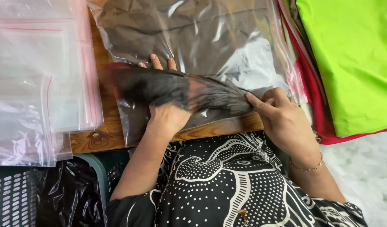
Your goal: Sealing a garment in a plastic bag, smoothing it out, dusting it with a feather duster, and placing it into a basket.
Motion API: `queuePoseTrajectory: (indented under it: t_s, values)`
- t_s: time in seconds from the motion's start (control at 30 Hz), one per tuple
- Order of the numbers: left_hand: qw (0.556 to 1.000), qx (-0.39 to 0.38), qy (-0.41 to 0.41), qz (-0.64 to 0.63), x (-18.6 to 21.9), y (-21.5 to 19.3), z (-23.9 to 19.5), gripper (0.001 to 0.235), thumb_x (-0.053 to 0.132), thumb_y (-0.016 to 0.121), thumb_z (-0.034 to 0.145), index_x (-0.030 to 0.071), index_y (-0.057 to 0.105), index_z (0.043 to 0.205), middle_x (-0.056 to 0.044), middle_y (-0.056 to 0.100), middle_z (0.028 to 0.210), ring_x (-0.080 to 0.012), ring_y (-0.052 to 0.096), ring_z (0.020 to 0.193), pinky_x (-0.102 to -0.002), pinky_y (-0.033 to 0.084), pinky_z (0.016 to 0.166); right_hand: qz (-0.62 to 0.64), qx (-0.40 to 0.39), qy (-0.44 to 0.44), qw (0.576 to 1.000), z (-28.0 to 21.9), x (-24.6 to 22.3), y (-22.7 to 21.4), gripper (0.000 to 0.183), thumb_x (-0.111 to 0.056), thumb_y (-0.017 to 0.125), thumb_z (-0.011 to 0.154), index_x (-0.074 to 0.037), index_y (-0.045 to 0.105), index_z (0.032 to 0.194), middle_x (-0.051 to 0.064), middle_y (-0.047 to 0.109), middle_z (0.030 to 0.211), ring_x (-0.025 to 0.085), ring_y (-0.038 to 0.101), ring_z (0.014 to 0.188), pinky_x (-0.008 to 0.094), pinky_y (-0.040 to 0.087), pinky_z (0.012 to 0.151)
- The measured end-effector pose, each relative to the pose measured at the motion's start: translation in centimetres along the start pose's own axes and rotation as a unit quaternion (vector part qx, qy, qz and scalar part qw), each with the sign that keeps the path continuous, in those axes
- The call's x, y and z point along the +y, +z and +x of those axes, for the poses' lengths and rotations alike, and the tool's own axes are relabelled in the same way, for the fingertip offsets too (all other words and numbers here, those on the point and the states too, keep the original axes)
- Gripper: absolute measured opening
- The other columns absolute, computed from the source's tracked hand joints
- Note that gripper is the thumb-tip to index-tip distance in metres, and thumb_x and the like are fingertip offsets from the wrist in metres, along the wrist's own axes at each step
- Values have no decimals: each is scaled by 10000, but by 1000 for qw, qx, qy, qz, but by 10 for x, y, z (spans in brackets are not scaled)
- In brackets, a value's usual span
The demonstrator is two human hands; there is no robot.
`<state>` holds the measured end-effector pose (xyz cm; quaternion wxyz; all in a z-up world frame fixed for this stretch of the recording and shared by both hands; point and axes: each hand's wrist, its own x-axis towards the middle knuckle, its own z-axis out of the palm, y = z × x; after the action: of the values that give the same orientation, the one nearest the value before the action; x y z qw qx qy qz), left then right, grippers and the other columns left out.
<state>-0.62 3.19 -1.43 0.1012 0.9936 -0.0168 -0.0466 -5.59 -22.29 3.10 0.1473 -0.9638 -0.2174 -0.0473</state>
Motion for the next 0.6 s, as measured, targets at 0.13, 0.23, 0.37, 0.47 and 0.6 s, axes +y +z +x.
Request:
queuePoseTrajectory:
  t_s: [0.13,0.23,0.37,0.47,0.6]
  values:
    - [997,75,9,-25,-3,-3,-8,818,608,341,925,-9,236,1451,-326,68,1480,-570,31,1330,-730,5,1003,-55,26,139,988,10,44,6,358,-141,536,935,-164,639,1278,159,518,1036,427,580,598,520,451,539]
    - [1000,15,12,-9,-6,-12,-10,828,637,269,917,9,198,1451,-322,69,1480,-556,2,1332,-724,-54,994,-88,92,230,965,1,74,9,424,-90,527,922,-102,618,1336,203,480,1006,463,560,696,556,461,648]
    - [990,122,69,19,-4,-34,4,622,541,341,963,2,600,1132,-334,339,1414,-527,36,1346,-729,-53,995,10,142,163,976,3,62,9,390,-12,581,939,-31,621,1326,182,464,977,347,541,833,433,441,750]
    - [990,118,76,-1,-2,-32,24,533,466,490,964,3,468,1226,-296,169,1454,-525,96,1350,-687,93,1034,40,114,136,983,2,45,11,394,-15,583,925,-44,609,1317,156,466,986,315,535,836,410,441,738]
    - [998,42,37,35,-12,-14,58,746,499,433,976,-12,208,1470,-306,-33,1471,-486,175,1364,-574,219,1051,1,97,148,984,-12,48,1,415,-51,606,932,-100,614,1344,140,477,1012,294,547,817,419,454,699]
